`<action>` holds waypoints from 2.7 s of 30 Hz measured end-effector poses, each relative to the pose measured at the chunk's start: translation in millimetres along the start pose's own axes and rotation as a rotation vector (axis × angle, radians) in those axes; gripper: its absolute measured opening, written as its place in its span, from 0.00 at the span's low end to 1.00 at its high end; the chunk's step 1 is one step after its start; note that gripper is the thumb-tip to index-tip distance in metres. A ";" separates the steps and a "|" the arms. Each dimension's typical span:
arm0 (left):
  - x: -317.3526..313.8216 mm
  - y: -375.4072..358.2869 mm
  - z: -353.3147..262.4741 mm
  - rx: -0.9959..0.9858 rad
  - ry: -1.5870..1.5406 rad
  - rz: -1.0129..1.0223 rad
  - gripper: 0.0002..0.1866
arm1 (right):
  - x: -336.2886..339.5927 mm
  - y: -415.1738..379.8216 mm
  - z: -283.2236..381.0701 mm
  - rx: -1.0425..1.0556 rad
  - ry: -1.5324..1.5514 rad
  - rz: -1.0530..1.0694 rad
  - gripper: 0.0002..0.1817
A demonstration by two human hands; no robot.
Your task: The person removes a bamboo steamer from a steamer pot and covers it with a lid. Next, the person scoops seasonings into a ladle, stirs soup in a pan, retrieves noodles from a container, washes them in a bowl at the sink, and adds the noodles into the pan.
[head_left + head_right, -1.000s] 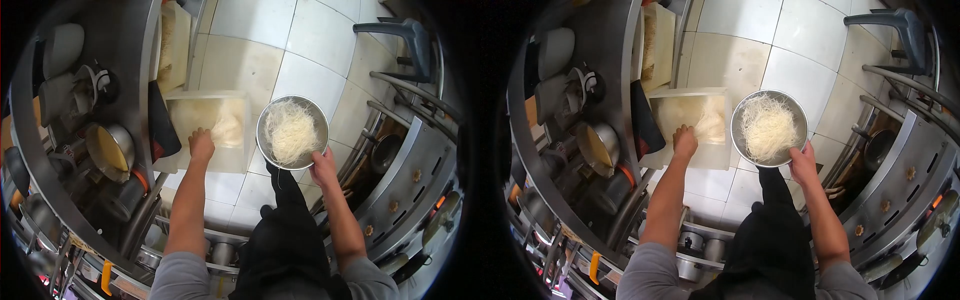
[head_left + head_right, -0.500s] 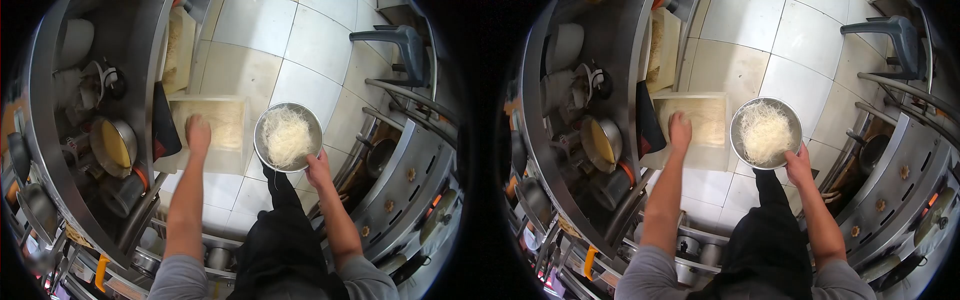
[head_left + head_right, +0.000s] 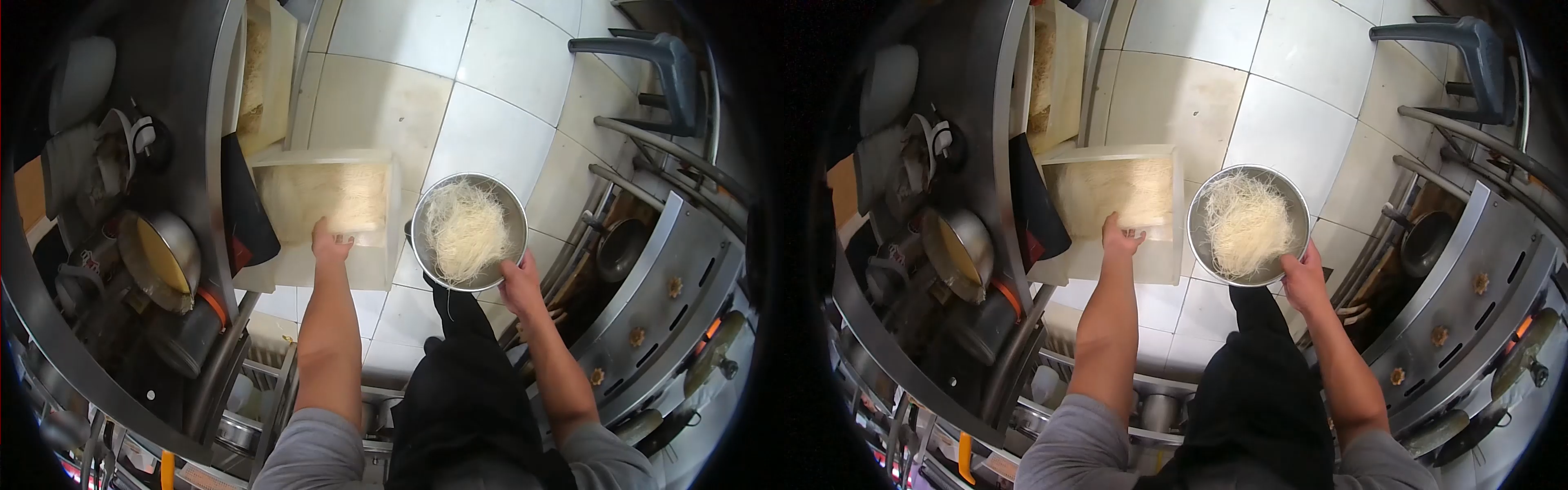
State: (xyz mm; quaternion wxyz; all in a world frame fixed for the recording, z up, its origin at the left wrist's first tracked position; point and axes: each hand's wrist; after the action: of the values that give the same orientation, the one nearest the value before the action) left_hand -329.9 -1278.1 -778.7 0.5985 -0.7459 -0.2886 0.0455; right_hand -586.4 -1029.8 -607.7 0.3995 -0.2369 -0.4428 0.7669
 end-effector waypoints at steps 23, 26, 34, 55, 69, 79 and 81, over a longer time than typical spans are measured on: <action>14.3 -1.7 11.1 -0.804 1.451 0.035 0.40 | 0.7 13.7 10.2 0.076 -0.043 0.007 0.27; -15.5 20.1 18.5 -1.129 1.469 -0.068 0.39 | 3.0 17.5 6.4 0.058 -0.056 -0.036 0.26; 3.6 -1.9 86.8 -0.765 1.394 0.190 0.29 | 11.0 17.0 -8.7 -0.034 -0.159 -0.031 0.25; 18.5 -10.3 68.7 -0.229 1.156 0.574 0.11 | -14.5 18.3 17.3 0.198 -0.266 0.031 0.33; 28.9 -194.3 -29.7 -0.001 0.601 0.859 0.19 | -24.1 21.4 7.1 0.317 -0.411 0.098 0.39; -22.4 -166.6 -32.1 -1.361 1.382 0.643 0.25 | -29.8 -1.2 30.0 0.297 -0.354 0.188 0.39; -52.6 -117.5 -44.5 -1.635 1.501 0.648 0.26 | -18.2 7.0 27.6 0.308 -0.410 0.176 0.38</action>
State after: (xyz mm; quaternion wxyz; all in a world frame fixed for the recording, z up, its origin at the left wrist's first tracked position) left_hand -399.2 -1328.4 -672.9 -0.0819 -0.7889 0.4011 -0.4583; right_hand -598.7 -1060.3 -599.9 0.2645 -0.0506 -0.3703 0.8890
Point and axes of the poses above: each hand's wrist, its own y-axis towards the middle knuckle, its own x-axis out of the back of the hand, z = x × y, and after that the axes turned 11 degrees about -y, right-handed
